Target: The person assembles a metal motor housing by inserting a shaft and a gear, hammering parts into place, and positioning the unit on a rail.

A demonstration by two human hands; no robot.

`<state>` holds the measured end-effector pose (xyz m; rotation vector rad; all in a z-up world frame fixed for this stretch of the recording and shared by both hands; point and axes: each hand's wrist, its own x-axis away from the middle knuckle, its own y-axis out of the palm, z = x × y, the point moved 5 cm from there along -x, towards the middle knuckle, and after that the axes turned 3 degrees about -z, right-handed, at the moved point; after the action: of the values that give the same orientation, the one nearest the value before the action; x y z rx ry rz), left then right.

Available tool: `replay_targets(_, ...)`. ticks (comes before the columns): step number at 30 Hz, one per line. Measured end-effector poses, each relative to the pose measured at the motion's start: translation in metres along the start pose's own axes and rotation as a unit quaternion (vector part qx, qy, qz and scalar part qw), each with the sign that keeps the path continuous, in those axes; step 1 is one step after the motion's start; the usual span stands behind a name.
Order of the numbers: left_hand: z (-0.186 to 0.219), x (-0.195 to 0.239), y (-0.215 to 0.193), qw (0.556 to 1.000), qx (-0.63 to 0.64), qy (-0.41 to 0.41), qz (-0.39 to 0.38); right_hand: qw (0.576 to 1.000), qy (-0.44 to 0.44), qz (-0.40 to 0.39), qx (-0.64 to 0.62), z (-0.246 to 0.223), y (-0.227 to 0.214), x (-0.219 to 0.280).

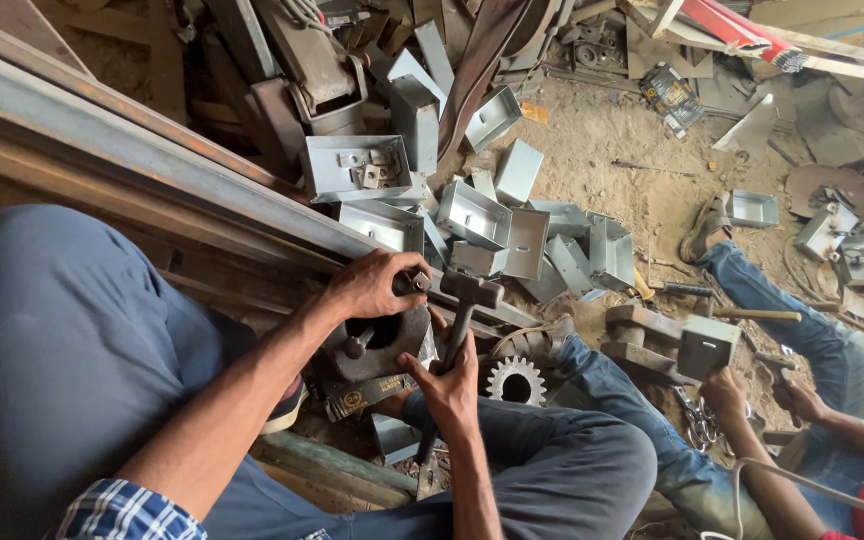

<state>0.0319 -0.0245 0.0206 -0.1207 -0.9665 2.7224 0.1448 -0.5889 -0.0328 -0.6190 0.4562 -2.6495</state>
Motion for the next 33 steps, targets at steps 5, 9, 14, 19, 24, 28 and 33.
replay_targets(5, 0.003, -0.002, 0.004, 1.000, -0.009, 0.008, -0.019, 0.969, -0.033, 0.104, 0.223, 0.002, 0.042, 0.003)
replay_targets(9, -0.003, -0.004, 0.009, 0.999, -0.025, -0.014, -0.027, 0.984, -0.021, 0.134, 0.116, -0.013, 0.041, -0.004)
replay_targets(14, -0.017, -0.006, 0.016, 0.998, -0.049, -0.021, -0.022, 0.993, -0.038, 0.088, 0.071, -0.018, 0.039, -0.005)
replay_targets(19, -0.025, -0.010, 0.024, 0.995, -0.053, -0.046, -0.065, 0.941, -0.067, 0.120, 0.309, -0.026, 0.019, -0.001)
replay_targets(24, -0.015, -0.005, 0.015, 0.998, -0.040, -0.034, -0.032, 0.940, -0.089, 0.092, 0.318, -0.025, 0.014, -0.001)
replay_targets(28, -0.010, -0.004, 0.010, 0.999, -0.037, -0.021, -0.013, 0.924, -0.071, 0.111, 0.359, -0.023, 0.010, 0.000)
replay_targets(33, -0.015, -0.005, 0.014, 0.996, -0.058, -0.056, -0.048, 0.917, -0.069, 0.099, 0.379, -0.026, 0.014, -0.001)
